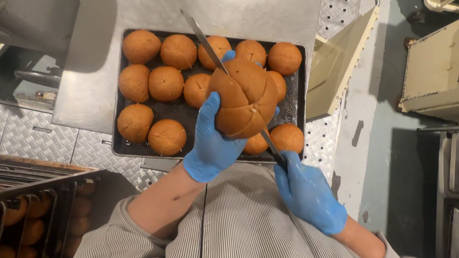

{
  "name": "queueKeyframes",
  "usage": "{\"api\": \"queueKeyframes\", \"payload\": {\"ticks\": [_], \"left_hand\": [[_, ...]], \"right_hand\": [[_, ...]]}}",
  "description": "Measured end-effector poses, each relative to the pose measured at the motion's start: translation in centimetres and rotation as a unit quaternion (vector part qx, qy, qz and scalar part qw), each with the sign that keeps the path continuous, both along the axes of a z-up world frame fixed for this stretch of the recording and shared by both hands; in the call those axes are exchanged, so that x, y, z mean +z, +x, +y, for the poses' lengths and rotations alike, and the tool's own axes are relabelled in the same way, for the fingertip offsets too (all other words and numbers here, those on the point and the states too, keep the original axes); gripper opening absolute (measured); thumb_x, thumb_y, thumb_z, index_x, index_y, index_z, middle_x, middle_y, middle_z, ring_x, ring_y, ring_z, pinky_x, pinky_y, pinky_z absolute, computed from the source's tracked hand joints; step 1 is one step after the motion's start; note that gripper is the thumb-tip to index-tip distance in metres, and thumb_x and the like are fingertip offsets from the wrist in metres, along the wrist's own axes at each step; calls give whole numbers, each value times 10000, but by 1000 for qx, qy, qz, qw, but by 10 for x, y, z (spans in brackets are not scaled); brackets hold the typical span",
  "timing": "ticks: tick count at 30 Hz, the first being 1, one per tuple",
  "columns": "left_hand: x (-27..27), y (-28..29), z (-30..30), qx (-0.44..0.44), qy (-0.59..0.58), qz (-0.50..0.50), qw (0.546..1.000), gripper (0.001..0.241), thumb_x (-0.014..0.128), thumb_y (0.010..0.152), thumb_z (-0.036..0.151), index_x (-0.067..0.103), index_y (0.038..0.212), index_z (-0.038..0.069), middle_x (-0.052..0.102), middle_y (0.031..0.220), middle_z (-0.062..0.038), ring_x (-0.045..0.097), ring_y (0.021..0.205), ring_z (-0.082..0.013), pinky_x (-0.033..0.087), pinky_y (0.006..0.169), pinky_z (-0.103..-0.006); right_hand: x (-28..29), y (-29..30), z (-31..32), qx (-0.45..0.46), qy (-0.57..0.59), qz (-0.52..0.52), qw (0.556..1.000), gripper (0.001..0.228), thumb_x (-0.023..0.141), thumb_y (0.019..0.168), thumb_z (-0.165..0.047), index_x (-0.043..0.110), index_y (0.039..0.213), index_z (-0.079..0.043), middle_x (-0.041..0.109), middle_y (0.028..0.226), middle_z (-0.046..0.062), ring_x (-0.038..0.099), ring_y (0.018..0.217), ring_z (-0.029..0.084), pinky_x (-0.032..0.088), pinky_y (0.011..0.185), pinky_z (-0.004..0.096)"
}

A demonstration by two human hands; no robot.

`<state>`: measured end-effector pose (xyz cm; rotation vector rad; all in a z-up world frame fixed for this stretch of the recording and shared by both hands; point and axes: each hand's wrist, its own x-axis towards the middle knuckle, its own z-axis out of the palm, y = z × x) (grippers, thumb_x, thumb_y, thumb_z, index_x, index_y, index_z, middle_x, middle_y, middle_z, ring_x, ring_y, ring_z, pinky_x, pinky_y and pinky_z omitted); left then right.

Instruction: Slicing baked buns on a metal tray using a long knife in a bakery.

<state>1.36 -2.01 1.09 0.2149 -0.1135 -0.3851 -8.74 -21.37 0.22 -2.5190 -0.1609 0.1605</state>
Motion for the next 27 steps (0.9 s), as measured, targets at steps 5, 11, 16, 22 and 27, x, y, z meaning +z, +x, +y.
{"api": "queueKeyframes", "payload": {"ticks": [5,11,16,22,27], "left_hand": [[-61,17,13,6,48,18,999,672,654,1030,354,376,1559,45,502,1504,-152,521,1394,-336,408,1212,-527],[-127,26,49,81,207,74,972,611,703,986,153,418,1518,61,499,1488,-101,504,1380,-233,423,1193,-398],[-265,13,78,42,429,39,902,650,673,886,111,445,1494,71,493,1494,-148,481,1383,-298,396,1171,-406],[-225,-2,72,122,866,-369,315,693,674,883,263,496,1497,-6,436,1574,-279,392,1434,-489,326,1221,-497],[-129,22,30,-231,894,-289,253,730,603,950,615,544,1420,59,512,1497,-181,439,1437,-385,343,1249,-499]], "right_hand": [[11,26,13,11,69,48,996,259,589,995,-172,540,1191,-10,708,780,224,700,682,422,522,583,497],[17,20,-4,-19,32,76,996,283,609,980,-199,598,1209,-34,709,771,202,707,678,372,522,597,447],[14,18,-31,-108,88,142,980,283,591,974,-180,646,1213,-38,682,695,140,668,577,231,511,563,368],[11,19,-51,-173,113,153,966,290,579,990,-174,656,1222,-19,615,656,86,579,554,125,486,552,320],[6,14,-63,-243,155,149,946,303,583,994,-192,665,1218,-6,622,675,68,568,547,115,484,536,296]]}}
